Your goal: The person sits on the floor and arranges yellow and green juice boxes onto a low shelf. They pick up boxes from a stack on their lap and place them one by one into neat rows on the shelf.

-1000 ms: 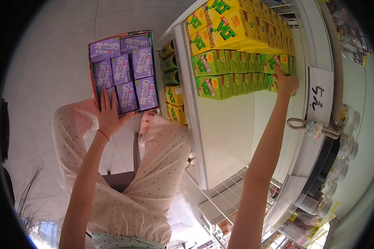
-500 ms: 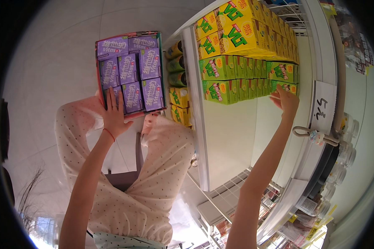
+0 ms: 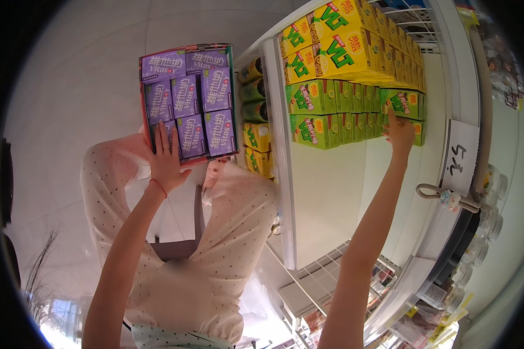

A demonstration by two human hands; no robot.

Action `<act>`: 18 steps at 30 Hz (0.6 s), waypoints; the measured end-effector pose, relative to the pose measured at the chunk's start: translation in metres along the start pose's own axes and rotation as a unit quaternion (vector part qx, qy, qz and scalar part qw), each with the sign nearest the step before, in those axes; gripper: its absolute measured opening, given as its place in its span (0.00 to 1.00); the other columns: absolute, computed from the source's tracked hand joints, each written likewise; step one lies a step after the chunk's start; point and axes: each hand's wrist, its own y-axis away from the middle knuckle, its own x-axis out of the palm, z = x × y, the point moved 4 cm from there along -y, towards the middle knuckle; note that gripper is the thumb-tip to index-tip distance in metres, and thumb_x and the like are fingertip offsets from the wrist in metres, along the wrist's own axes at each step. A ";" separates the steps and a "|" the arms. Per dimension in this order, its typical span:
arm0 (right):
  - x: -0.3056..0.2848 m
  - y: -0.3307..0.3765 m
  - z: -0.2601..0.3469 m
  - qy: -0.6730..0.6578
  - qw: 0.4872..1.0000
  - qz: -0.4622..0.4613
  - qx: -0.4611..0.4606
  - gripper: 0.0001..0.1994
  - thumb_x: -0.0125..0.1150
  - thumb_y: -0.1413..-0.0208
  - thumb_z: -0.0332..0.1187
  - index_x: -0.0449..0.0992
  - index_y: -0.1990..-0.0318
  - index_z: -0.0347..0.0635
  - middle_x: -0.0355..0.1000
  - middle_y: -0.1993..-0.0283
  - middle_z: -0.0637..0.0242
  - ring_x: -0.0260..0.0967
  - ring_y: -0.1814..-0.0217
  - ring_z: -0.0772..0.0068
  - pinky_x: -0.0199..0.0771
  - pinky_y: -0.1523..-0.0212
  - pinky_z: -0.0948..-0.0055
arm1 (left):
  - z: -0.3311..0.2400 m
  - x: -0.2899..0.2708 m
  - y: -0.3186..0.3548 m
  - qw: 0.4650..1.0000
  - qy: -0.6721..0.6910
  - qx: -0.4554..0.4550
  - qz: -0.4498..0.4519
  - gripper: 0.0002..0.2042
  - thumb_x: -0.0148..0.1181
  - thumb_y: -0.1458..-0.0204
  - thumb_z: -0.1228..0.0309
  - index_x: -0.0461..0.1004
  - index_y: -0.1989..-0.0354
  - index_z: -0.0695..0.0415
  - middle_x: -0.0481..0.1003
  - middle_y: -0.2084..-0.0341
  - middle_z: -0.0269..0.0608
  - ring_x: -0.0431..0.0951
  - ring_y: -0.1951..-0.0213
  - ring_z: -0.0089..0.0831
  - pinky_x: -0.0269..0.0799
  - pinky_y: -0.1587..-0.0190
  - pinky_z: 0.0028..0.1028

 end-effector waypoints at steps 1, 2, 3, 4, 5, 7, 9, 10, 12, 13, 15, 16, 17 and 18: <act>0.003 -0.012 -0.008 -0.013 1.000 -0.001 0.000 0.28 0.60 0.46 0.57 0.78 0.63 0.33 0.78 0.73 0.63 0.76 0.76 0.73 0.74 0.79 0.75 | 0.001 0.000 -0.003 1.000 0.002 -0.001 -0.003 0.56 0.63 0.61 0.44 0.40 0.30 0.64 0.34 0.30 0.63 0.35 0.28 0.51 0.31 0.37 0.66; 0.000 -0.026 -0.025 -0.026 1.000 -0.003 0.005 0.28 0.59 0.45 0.57 0.78 0.65 0.34 0.79 0.73 0.64 0.76 0.77 0.73 0.74 0.79 0.75 | -0.003 -0.001 -0.004 1.000 -0.002 0.002 0.002 0.55 0.62 0.60 0.44 0.39 0.29 0.64 0.34 0.30 0.64 0.34 0.28 0.52 0.30 0.38 0.67; 0.000 -0.036 -0.038 -0.042 0.999 -0.003 0.010 0.27 0.58 0.44 0.57 0.79 0.67 0.34 0.79 0.72 0.64 0.75 0.78 0.73 0.74 0.79 0.75 | -0.007 -0.002 -0.006 1.000 -0.007 0.005 0.007 0.55 0.61 0.60 0.44 0.39 0.29 0.64 0.34 0.30 0.64 0.34 0.28 0.52 0.30 0.38 0.67; 0.000 -0.037 -0.037 -0.001 1.000 -0.026 0.013 0.26 0.58 0.43 0.55 0.79 0.67 0.34 0.79 0.73 0.63 0.74 0.79 0.73 0.73 0.79 0.75 | -0.007 -0.003 -0.005 1.000 -0.015 0.001 0.014 0.55 0.61 0.59 0.43 0.39 0.29 0.64 0.34 0.30 0.64 0.34 0.28 0.52 0.30 0.38 0.68; -0.003 -0.035 -0.038 0.042 0.998 -0.051 0.018 0.25 0.57 0.42 0.54 0.79 0.68 0.35 0.79 0.73 0.63 0.73 0.80 0.74 0.73 0.78 0.76 | -0.008 -0.004 -0.004 1.000 -0.023 -0.001 0.021 0.55 0.60 0.59 0.43 0.38 0.29 0.64 0.34 0.30 0.64 0.34 0.28 0.52 0.29 0.38 0.68; -0.008 -0.012 -0.013 0.093 0.987 -0.133 0.007 0.22 0.59 0.42 0.50 0.77 0.73 0.36 0.75 0.79 0.67 0.66 0.83 0.79 0.67 0.79 0.78 | -0.004 -0.006 -0.003 0.999 -0.036 -0.008 0.030 0.55 0.59 0.58 0.42 0.38 0.29 0.64 0.34 0.30 0.64 0.34 0.28 0.53 0.29 0.38 0.68; -0.026 0.031 0.012 -0.068 0.982 -0.174 -0.036 0.19 0.60 0.42 0.45 0.73 0.77 0.38 0.69 0.82 0.71 0.61 0.83 0.83 0.60 0.80 0.79 | -0.010 -0.006 -0.005 0.999 -0.036 0.002 0.035 0.55 0.57 0.58 0.41 0.38 0.29 0.64 0.33 0.30 0.64 0.34 0.28 0.53 0.28 0.38 0.68; -0.015 0.054 0.028 -0.160 0.968 -0.185 -0.059 0.19 0.61 0.42 0.43 0.71 0.79 0.40 0.66 0.84 0.73 0.58 0.83 0.85 0.56 0.81 0.80 | -0.003 -0.006 -0.003 0.998 -0.042 -0.010 0.035 0.55 0.57 0.58 0.40 0.38 0.29 0.64 0.33 0.30 0.64 0.34 0.28 0.53 0.28 0.38 0.68; 0.008 0.121 0.073 -0.314 0.924 -0.152 -0.153 0.20 0.62 0.42 0.40 0.64 0.82 0.43 0.59 0.85 0.76 0.51 0.83 0.88 0.47 0.82 0.82 | -0.001 -0.010 0.000 0.998 -0.055 -0.015 0.040 0.55 0.56 0.57 0.40 0.38 0.29 0.64 0.33 0.30 0.65 0.34 0.28 0.53 0.28 0.37 0.67; 0.026 0.159 0.101 -0.372 0.906 -0.118 -0.161 0.19 0.63 0.42 0.36 0.63 0.81 0.45 0.59 0.85 0.78 0.49 0.83 0.90 0.44 0.82 0.83 | 0.000 -0.007 0.000 0.999 -0.034 -0.009 0.014 0.57 0.60 0.60 0.41 0.38 0.29 0.64 0.33 0.31 0.65 0.34 0.29 0.54 0.28 0.38 0.68; 0.082 0.208 0.128 -0.399 0.902 -0.003 -0.166 0.15 0.64 0.42 0.34 0.67 0.78 0.44 0.61 0.83 0.80 0.52 0.81 0.91 0.49 0.80 0.85 | 0.004 0.003 -0.001 0.999 0.008 0.004 -0.042 0.61 0.67 0.66 0.42 0.37 0.30 0.65 0.33 0.31 0.67 0.35 0.29 0.55 0.30 0.39 0.69; 0.110 0.227 0.142 -0.345 0.921 0.039 -0.175 0.11 0.64 0.43 0.35 0.72 0.71 0.39 0.68 0.80 0.75 0.59 0.79 0.87 0.57 0.78 0.84 | 0.004 0.003 0.000 0.999 0.001 0.005 -0.037 0.61 0.67 0.67 0.43 0.37 0.30 0.65 0.34 0.31 0.67 0.35 0.29 0.55 0.31 0.39 0.68; 0.136 0.240 0.157 -0.325 0.920 0.071 -0.207 0.13 0.65 0.45 0.37 0.74 0.62 0.35 0.74 0.76 0.68 0.67 0.78 0.76 0.66 0.74 0.77 | 0.004 0.003 0.000 0.999 -0.013 0.013 -0.030 0.61 0.67 0.67 0.43 0.38 0.30 0.65 0.34 0.31 0.67 0.35 0.29 0.55 0.31 0.39 0.68; 0.162 0.244 0.159 -0.246 0.937 0.122 -0.216 0.20 0.67 0.48 0.41 0.73 0.55 0.35 0.75 0.66 0.60 0.73 0.69 0.66 0.72 0.69 0.69 | 0.006 0.002 0.001 0.999 -0.028 0.016 -0.025 0.61 0.67 0.67 0.43 0.38 0.30 0.64 0.34 0.31 0.67 0.35 0.29 0.55 0.31 0.39 0.68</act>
